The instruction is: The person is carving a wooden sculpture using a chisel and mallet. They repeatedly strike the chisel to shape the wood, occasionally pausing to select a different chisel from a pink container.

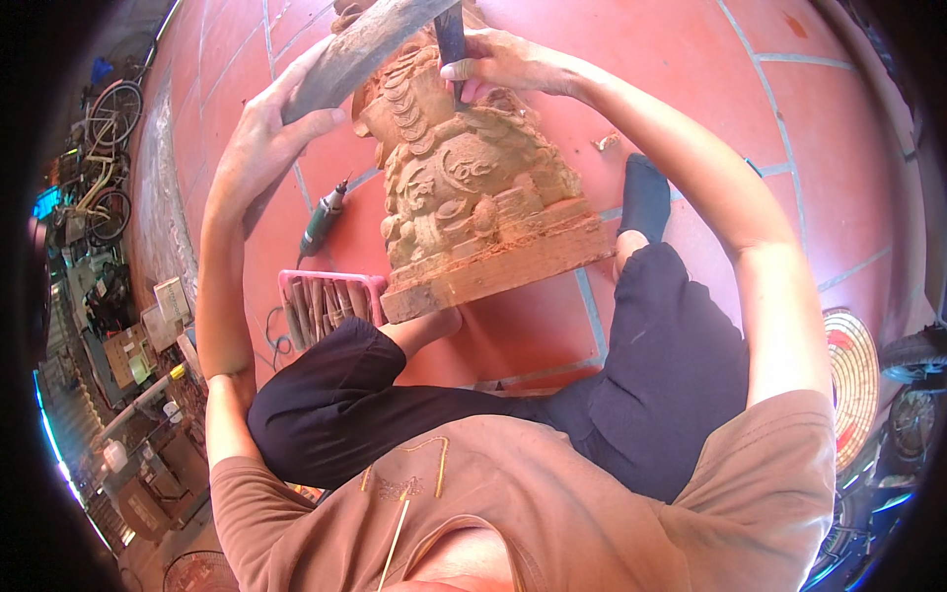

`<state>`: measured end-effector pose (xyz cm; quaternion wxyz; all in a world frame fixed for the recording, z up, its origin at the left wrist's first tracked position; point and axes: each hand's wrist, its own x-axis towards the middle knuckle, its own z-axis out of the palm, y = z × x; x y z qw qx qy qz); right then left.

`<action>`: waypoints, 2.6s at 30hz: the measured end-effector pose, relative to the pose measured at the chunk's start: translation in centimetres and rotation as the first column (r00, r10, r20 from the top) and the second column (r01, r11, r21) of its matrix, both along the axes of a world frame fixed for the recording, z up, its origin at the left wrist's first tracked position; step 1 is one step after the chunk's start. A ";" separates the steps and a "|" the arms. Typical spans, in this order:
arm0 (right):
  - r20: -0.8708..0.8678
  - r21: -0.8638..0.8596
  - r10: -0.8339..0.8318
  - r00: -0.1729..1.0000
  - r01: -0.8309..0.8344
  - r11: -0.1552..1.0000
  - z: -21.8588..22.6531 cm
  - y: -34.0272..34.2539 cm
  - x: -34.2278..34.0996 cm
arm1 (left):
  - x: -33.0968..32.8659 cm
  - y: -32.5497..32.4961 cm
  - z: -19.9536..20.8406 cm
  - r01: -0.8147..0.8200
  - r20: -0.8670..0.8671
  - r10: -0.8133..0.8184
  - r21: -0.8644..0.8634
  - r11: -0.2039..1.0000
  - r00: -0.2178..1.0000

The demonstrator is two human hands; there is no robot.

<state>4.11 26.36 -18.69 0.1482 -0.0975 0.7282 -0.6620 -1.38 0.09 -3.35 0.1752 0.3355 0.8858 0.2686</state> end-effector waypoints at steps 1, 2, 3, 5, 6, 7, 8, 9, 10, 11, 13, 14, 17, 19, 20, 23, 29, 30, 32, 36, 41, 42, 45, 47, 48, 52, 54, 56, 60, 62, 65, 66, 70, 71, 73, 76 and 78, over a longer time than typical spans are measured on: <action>0.004 -0.004 0.001 1.000 -0.001 1.000 -0.1 0.1 -0.1 | 0.1 0.3 0.3 -0.014 0.039 0.012 0.047 0.999 0.999; 0.007 -0.009 0.002 1.000 -0.002 1.000 -0.1 0.2 -0.1 | 0.4 0.8 0.9 -0.031 0.079 0.023 0.093 0.995 0.997; 0.009 -0.001 0.004 1.000 -0.004 1.000 0.0 0.2 0.0 | 0.5 1.1 1.3 -0.048 0.121 0.032 0.137 0.989 0.992; 0.013 0.015 0.009 1.000 -0.009 1.000 0.2 0.5 0.2 | 0.4 1.5 1.5 -0.133 0.167 0.115 0.107 0.985 0.979; 0.011 0.005 0.009 1.000 -0.009 1.000 0.2 0.4 0.1 | 0.4 1.5 1.4 -0.119 0.136 0.106 0.095 0.988 0.985; 0.010 -0.006 0.009 1.000 -0.009 1.000 0.2 0.2 0.1 | 0.4 1.4 1.4 -0.105 0.106 0.096 0.082 0.991 0.990; 0.009 -0.016 0.009 1.000 -0.008 1.000 0.1 0.1 0.0 | 0.3 1.1 0.6 -0.030 0.029 0.028 0.069 0.997 0.999; 0.007 -0.012 0.004 1.000 -0.004 1.000 -0.1 0.1 0.0 | 0.2 1.0 0.2 0.047 -0.045 -0.045 0.053 0.998 0.998; 0.006 -0.009 0.000 1.000 0.000 1.000 -0.3 0.1 0.0 | 0.0 0.9 0.5 0.040 -0.050 -0.040 -0.004 0.999 0.998; 0.004 -0.006 -0.004 1.000 0.004 1.000 -0.4 0.2 0.0 | -0.3 0.8 1.2 0.032 -0.055 -0.035 -0.060 0.998 0.998; 0.009 -0.027 0.011 1.000 -0.011 1.000 -0.5 0.8 0.4 | -0.1 0.7 1.4 -0.008 -0.021 0.006 -0.071 0.997 1.000; 0.011 -0.038 0.019 1.000 -0.019 0.999 -0.5 1.2 0.6 | 0.2 0.7 1.3 -0.044 0.018 0.045 -0.028 0.999 0.999; 0.001 -0.058 -0.046 0.999 0.046 0.997 -1.3 2.5 0.8 | 1.0 0.1 1.6 -0.143 0.133 0.132 0.077 0.987 0.982; 0.006 -0.078 -0.063 0.998 0.063 0.995 -1.0 2.7 1.1 | 0.9 -0.2 1.8 -0.178 0.176 0.157 0.109 0.978 0.972; 0.002 -0.103 -0.075 0.997 0.075 0.992 -0.9 2.5 1.4 | 0.7 -0.5 1.9 -0.177 0.177 0.157 0.105 0.979 0.972; 0.030 -0.119 -0.055 0.998 0.058 0.991 -1.1 1.9 1.2 | 1.2 0.0 1.9 -0.177 0.153 0.156 0.130 0.976 0.976; 0.019 -0.064 0.002 1.000 -0.001 0.998 -1.2 1.3 0.4 | 1.8 0.6 2.1 -0.139 0.096 0.127 0.139 0.980 0.987; 0.026 -0.075 0.005 1.000 -0.003 0.997 -1.2 1.3 0.4 | 2.3 0.9 2.4 -0.176 0.128 0.160 0.125 0.976 0.979; 0.030 -0.076 0.007 1.000 -0.004 0.997 -1.1 1.3 0.4 | 2.2 1.1 1.6 -0.140 0.129 0.115 0.201 0.969 0.985; -0.005 -0.051 -0.018 1.000 0.017 0.999 -1.0 0.8 0.5 | 1.2 0.7 0.8 -0.010 -0.023 0.008 -0.059 0.998 1.000; -0.049 -0.016 -0.086 0.995 0.085 0.996 -1.0 2.1 0.8 | 1.7 0.7 1.3 -0.090 0.083 0.084 0.067 0.994 0.993; -0.072 0.020 -0.153 0.986 0.155 0.988 -0.9 2.6 0.6 | 1.9 0.6 1.4 -0.123 0.108 0.113 0.085 0.989 0.988; -0.143 0.074 -0.273 0.951 0.285 0.956 -0.9 3.3 1.1 | 2.3 0.1 1.7 -0.207 0.180 0.184 0.117 0.971 0.966; -0.173 0.140 -0.282 0.944 0.307 0.941 -0.9 3.3 1.5 | 1.9 -0.7 1.1 -0.174 0.170 0.150 0.137 0.975 0.974; -0.204 0.139 -0.309 0.929 0.340 0.930 -1.0 2.9 1.8 | 1.8 -0.8 0.8 -0.156 0.167 0.131 0.147 0.977 0.977; -0.183 0.069 -0.347 0.920 0.365 0.929 -1.0 1.7 2.6 | 2.6 -0.8 1.2 -0.202 0.223 0.181 0.078 0.976 0.958; -0.198 0.061 -0.341 0.919 0.359 0.931 -1.5 1.6 2.5 | 2.6 -1.1 0.7 -0.182 0.206 0.159 0.102 0.978 0.966; -0.217 0.098 -0.335 0.917 0.362 0.927 -1.9 1.4 2.5 | 2.8 -1.3 0.6 -0.174 0.207 0.146 0.125 0.977 0.967; -0.349 0.222 -0.320 0.881 0.409 0.885 -2.1 0.8 3.0 | 2.9 -1.6 0.6 -0.197 0.249 0.160 0.133 0.971 0.955; -0.445 0.253 -0.314 0.839 0.454 0.855 -2.0 0.5 3.2 | 3.2 -1.6 0.7 -0.205 0.252 0.164 0.147 0.968 0.954; -0.538 0.270 -0.306 0.785 0.505 0.820 -1.6 -0.3 3.3 | 3.4 -1.2 0.8 -0.174 0.238 0.114 0.247 0.953 0.965; -0.545 0.275 -0.302 0.782 0.508 0.816 -1.2 -0.5 3.2 | 3.5 -1.0 0.8 -0.157 0.230 0.090 0.291 0.944 0.969; -0.566 0.357 -0.243 0.788 0.499 0.790 -0.7 -0.9 2.8 | 3.7 -0.1 -0.6 -0.031 0.028 0.022 0.366 0.930 0.999; -0.577 0.362 -0.226 0.785 0.494 0.791 -0.5 -0.9 2.7 | 3.7 0.0 -1.1 0.013 -0.032 -0.003 0.322 0.947 0.999; -0.597 0.376 -0.195 0.778 0.486 0.789 -0.5 -0.8 2.8 | 3.6 0.2 -1.1 0.036 -0.052 -0.025 0.204 0.978 0.998; -0.560 0.287 -0.250 0.790 0.468 0.836 -0.3 -0.8 2.9 | 3.6 0.5 0.1 -0.004 0.033 0.000 0.113 0.994 0.999; -0.508 0.304 -0.254 0.823 0.447 0.841 -0.7 -0.4 2.8 | 3.6 0.7 0.1 -0.017 0.073 0.000 0.232 0.973 0.997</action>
